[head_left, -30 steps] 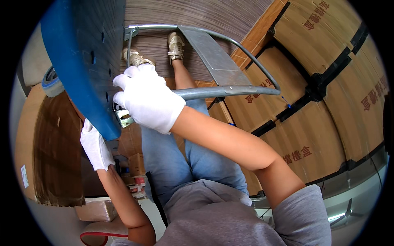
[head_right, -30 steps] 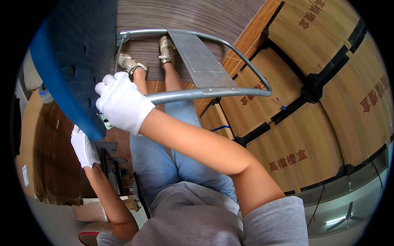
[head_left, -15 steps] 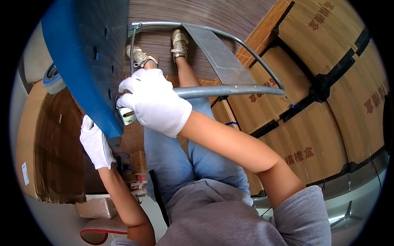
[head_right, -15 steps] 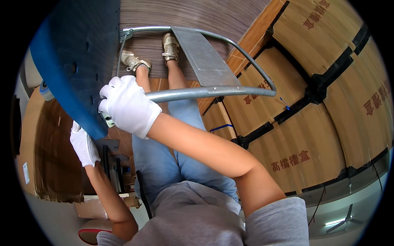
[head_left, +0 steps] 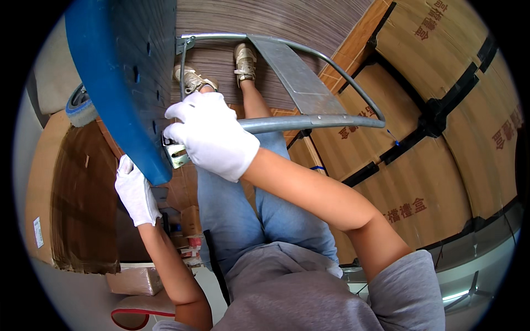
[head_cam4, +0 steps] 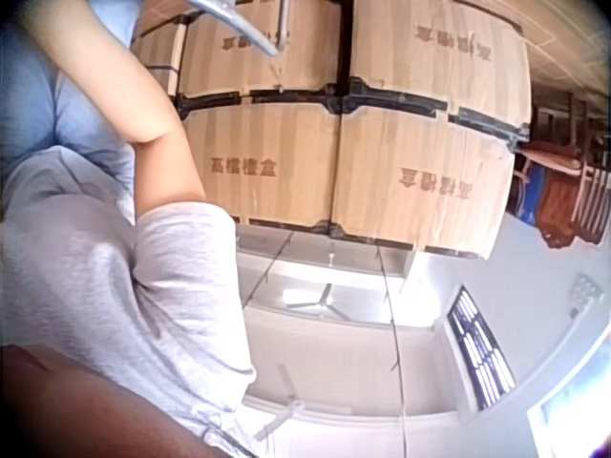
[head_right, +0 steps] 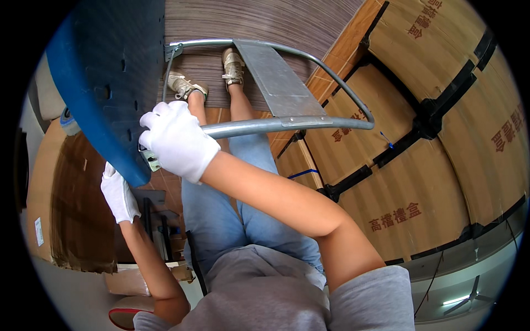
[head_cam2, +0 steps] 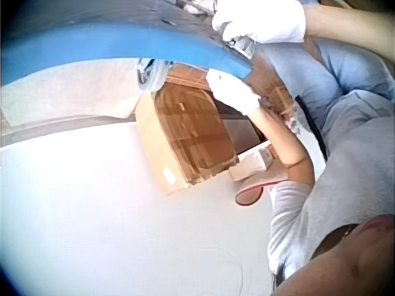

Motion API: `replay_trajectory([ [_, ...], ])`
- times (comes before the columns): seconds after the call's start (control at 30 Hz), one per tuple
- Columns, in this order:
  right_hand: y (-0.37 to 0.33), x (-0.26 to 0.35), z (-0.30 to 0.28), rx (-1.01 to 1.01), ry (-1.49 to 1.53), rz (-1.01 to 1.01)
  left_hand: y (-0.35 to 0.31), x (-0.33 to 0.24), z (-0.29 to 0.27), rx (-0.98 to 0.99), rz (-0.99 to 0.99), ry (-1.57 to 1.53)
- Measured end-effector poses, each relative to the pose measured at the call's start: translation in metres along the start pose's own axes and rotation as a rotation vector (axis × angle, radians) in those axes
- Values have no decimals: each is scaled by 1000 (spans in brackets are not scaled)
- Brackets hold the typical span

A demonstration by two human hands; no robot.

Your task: The person puts on white gloves and assembles a blue hand truck. They attach the metal handle frame to the blue plastic base, securing it with pins and tightening the locking mechanisms on both sides.

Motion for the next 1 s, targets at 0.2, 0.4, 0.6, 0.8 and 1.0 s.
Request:
replay_trajectory([
  [0.2, -5, -2, 6, -9, 47, -19, -2, -4, -2, -26, 9, 24],
  [0.4, -4, -7, -10, -122, 127, 24, -1, -2, -2, -49, 37, 28],
  [0.6, -5, -2, 9, -38, -40, -52, -3, -12, 0, -71, 78, 22],
  [0.8, -6, -7, -4, -47, 67, 19, -3, -4, 0, -33, 47, 41],
  [1.0, -8, -5, 10, -82, 21, -30, -2, 2, -1, -16, 77, -6],
])
Point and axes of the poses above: each hand's wrist, its own y-axis towards the middle knuckle, its own z-axis out of the palm, x = y × z, the point moved 10 cm from there along y, towards the middle knuckle, and after that the axes turned 6 degrees about z, right-handed, at the moved point
